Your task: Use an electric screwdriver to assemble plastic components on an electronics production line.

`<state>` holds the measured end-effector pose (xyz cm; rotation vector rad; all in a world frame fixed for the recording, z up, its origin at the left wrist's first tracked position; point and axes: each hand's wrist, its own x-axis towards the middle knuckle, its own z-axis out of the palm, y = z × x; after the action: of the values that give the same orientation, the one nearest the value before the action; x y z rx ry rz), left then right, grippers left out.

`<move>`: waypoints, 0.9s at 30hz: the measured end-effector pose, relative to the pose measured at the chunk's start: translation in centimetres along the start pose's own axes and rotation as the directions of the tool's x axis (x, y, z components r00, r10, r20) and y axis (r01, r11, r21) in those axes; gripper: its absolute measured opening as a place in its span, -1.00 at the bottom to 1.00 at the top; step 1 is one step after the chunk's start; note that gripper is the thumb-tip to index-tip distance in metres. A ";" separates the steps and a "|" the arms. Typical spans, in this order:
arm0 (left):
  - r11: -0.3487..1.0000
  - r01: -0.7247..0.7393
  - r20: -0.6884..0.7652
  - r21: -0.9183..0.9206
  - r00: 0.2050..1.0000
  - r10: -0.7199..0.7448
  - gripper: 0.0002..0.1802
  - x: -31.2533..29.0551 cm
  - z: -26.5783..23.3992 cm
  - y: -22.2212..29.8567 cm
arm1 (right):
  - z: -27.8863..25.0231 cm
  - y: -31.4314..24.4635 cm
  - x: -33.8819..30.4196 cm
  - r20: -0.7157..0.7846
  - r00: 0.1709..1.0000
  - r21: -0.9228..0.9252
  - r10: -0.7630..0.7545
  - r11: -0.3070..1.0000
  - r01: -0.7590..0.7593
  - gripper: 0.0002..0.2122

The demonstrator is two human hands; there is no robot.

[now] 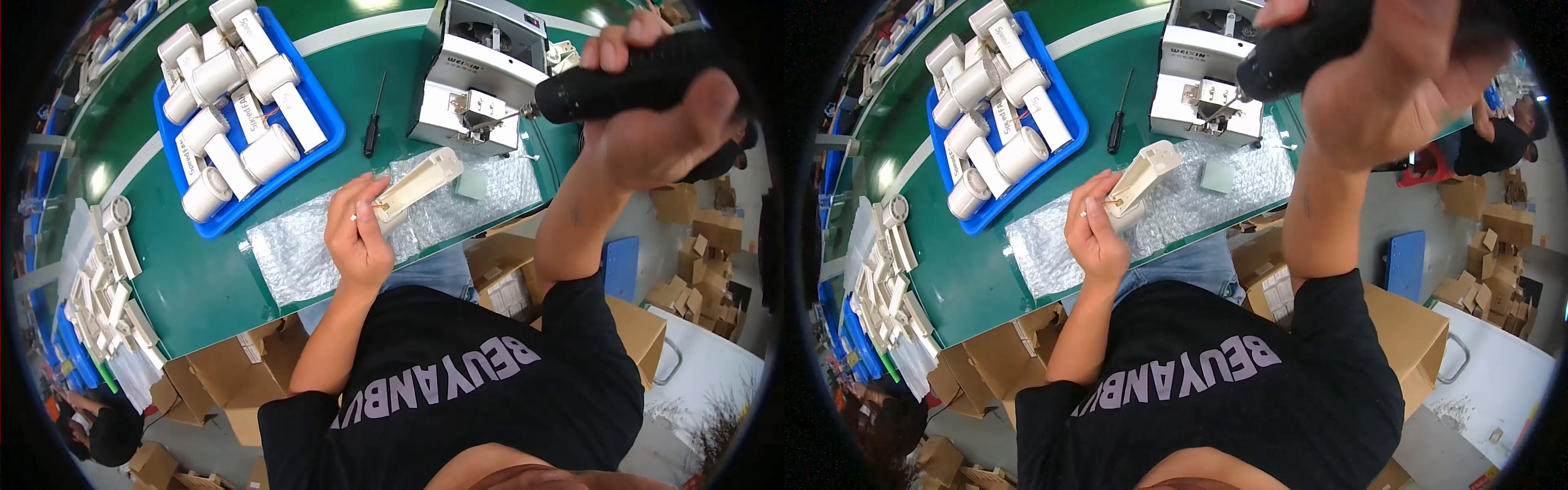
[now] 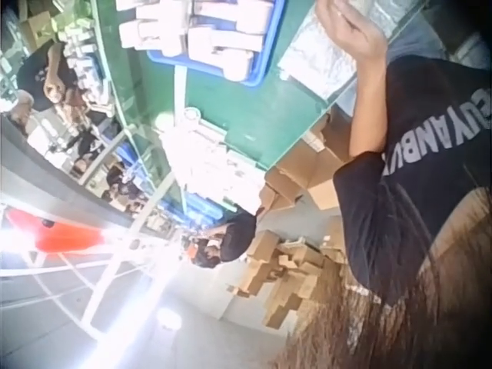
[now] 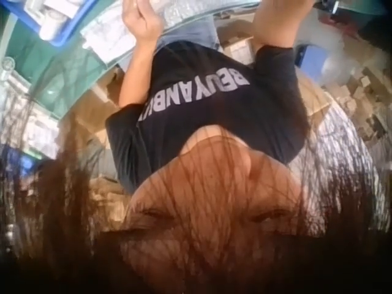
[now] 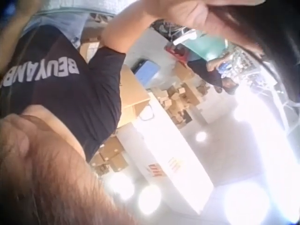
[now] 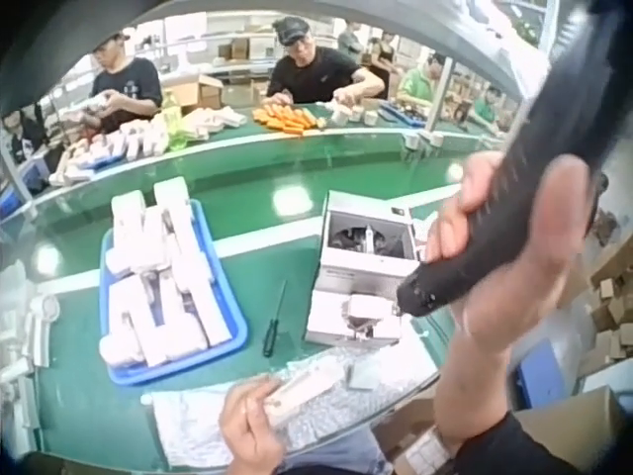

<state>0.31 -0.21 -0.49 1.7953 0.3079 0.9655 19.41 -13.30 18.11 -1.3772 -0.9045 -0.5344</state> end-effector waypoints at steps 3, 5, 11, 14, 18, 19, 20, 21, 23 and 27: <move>1.000 0.000 -0.006 -0.015 1.000 0.000 -0.69 -0.1 -0.1 0.1 | -1.6 1.0 -0.1 0.273 0.956 0.519 -0.103 0.853 -0.056 -0.17; 1.000 0.008 -0.010 -0.008 1.000 -0.009 -0.69 -0.2 0.0 0.2 | -1.5 -0.1 0.2 0.436 0.867 0.579 -0.242 0.813 -0.064 -0.16; 0.999 -0.014 -0.009 -0.050 1.000 0.013 -0.71 0.1 0.4 0.1 | -1.1 0.5 1.9 0.294 0.945 0.437 -0.145 0.899 0.002 -0.40; 0.999 0.001 -0.020 -0.035 1.000 -0.001 -0.71 0.0 0.4 -0.1 | -0.6 -1.0 1.9 0.142 0.990 0.246 0.014 0.968 -0.049 -0.46; 0.998 0.012 -0.026 -0.057 1.000 -0.013 -0.69 0.1 0.6 0.2 | 3.8 -2.3 1.2 -0.086 0.985 -0.275 -0.152 0.953 0.123 -0.67; 0.998 0.010 -0.026 -0.056 1.000 -0.011 -0.68 0.1 0.5 0.2 | 3.8 -1.7 1.4 -0.048 0.981 -0.223 -0.190 0.959 0.175 -0.67; 0.998 0.006 -0.021 -0.061 1.000 -0.008 -0.68 0.2 0.5 0.2 | 3.9 -1.6 1.4 -0.011 0.973 -0.167 -0.230 0.960 0.224 -0.68; 0.999 0.008 -0.021 -0.052 1.000 -0.010 -0.68 0.2 0.5 0.3 | 4.2 -1.7 1.0 -0.139 0.978 -0.080 -0.154 0.986 0.144 -0.72; 0.999 0.002 -0.030 -0.046 1.000 -0.003 -0.68 0.1 0.3 0.3 | -0.3 -0.1 1.3 0.037 0.999 0.236 -0.008 0.972 0.000 -0.56; 0.999 0.019 -0.016 -0.049 1.000 -0.020 -0.67 0.1 0.4 0.4 | -2.5 -0.6 0.6 0.260 0.966 0.479 0.006 0.868 -0.134 -0.32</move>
<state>0.58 -0.57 -0.16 1.7376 0.3094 0.9667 19.87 -15.76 19.04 -1.0105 -1.1006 -0.0524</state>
